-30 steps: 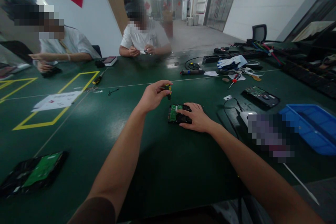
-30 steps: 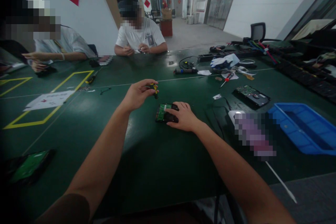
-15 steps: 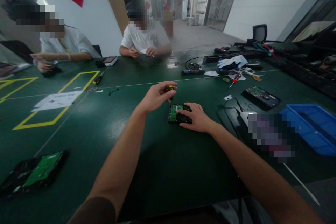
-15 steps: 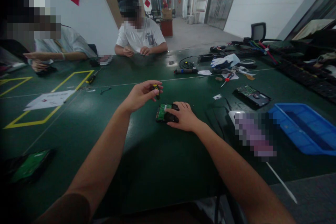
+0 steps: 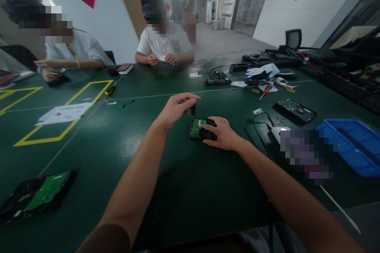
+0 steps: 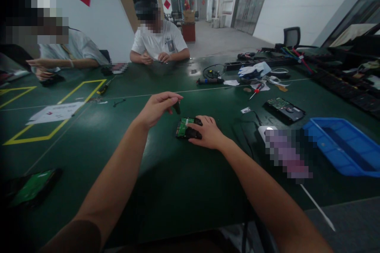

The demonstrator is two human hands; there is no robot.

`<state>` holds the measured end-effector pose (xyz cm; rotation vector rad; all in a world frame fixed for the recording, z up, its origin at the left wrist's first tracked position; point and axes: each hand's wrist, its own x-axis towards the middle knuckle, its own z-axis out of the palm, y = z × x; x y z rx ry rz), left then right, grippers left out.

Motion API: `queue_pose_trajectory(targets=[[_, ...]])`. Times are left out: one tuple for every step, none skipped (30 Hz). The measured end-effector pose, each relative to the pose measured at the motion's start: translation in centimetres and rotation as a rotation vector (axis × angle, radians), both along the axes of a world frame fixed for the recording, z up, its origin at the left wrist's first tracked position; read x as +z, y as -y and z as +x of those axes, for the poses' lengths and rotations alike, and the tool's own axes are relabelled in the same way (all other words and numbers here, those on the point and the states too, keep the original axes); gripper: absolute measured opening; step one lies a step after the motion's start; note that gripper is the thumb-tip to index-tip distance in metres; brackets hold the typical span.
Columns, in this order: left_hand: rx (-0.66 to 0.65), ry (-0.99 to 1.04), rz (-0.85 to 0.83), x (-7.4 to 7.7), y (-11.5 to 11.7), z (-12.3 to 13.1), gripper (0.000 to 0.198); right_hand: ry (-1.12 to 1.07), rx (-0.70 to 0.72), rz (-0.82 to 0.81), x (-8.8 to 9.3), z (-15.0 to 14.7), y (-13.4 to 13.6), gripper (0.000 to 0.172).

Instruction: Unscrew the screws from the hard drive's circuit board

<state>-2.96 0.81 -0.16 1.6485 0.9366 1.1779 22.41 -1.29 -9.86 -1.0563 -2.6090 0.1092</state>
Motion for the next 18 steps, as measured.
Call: queue_pose_trajectory(targets=[[-0.006,0.030,-0.040,0.0,0.0,0.1,0.022,0.002,-0.001,0.002,0.0,0.0,0.0,0.065],[-0.014,0.064,-0.082,0.0,0.0,0.3,0.021,0.005,-0.003,0.003,0.0,0.0,0.0,0.065],[-0.022,0.098,-0.122,-0.1,0.0,0.6,0.021,0.008,-0.003,0.004,0.0,0.0,0.0,0.065],[-0.031,0.132,-0.155,-0.2,0.0,0.8,0.020,0.010,-0.002,0.003,0.0,0.0,0.0,0.065],[-0.039,0.164,-0.182,-0.2,0.1,1.0,0.018,0.013,-0.002,0.002,0.0,-0.1,0.0,0.065],[-0.046,0.191,-0.203,-0.3,0.1,1.2,0.017,0.014,-0.003,0.001,0.0,-0.1,0.0,0.065],[-0.055,0.212,-0.221,-0.3,0.1,1.4,0.015,0.015,-0.005,-0.001,0.0,-0.1,0.0,0.064],[-0.065,0.225,-0.233,-0.3,0.1,1.5,0.014,0.016,-0.006,-0.004,0.0,-0.1,0.0,0.064],[-0.077,0.227,-0.240,-0.3,0.1,1.5,0.014,0.015,-0.007,-0.006,0.0,-0.1,0.0,0.065],[-0.089,0.218,-0.245,-0.3,0.1,1.5,0.014,0.014,-0.007,-0.007,0.1,-0.1,0.0,0.065],[-0.095,0.201,-0.244,-0.3,0.1,1.4,0.014,0.013,-0.008,-0.008,0.1,-0.1,0.0,0.065],[-0.088,0.182,-0.236,-0.3,0.0,1.2,0.015,0.013,-0.009,-0.009,0.1,-0.1,0.1,0.065],[-0.071,0.162,-0.224,-0.3,-0.1,1.1,0.015,0.014,-0.010,-0.011,0.1,-0.1,0.1,0.065],[-0.042,0.148,-0.205,-0.3,-0.2,0.9,0.016,0.014,-0.011,-0.012,0.1,-0.1,0.1,0.065],[-0.012,0.138,-0.186,-0.3,-0.3,0.7,0.017,0.014,-0.012,-0.012,0.1,-0.1,0.1,0.065],[0.008,0.130,-0.170,-0.3,-0.3,0.6,0.019,0.014,-0.012,-0.011,0.1,0.0,0.1,0.065],[0.018,0.124,-0.162,-0.3,-0.4,0.5,0.020,0.014,-0.011,-0.009,0.1,0.0,0.1,0.065],[0.014,0.120,-0.164,-0.3,-0.4,0.4,0.021,0.014,-0.009,-0.007,0.0,0.0,0.0,0.065]])
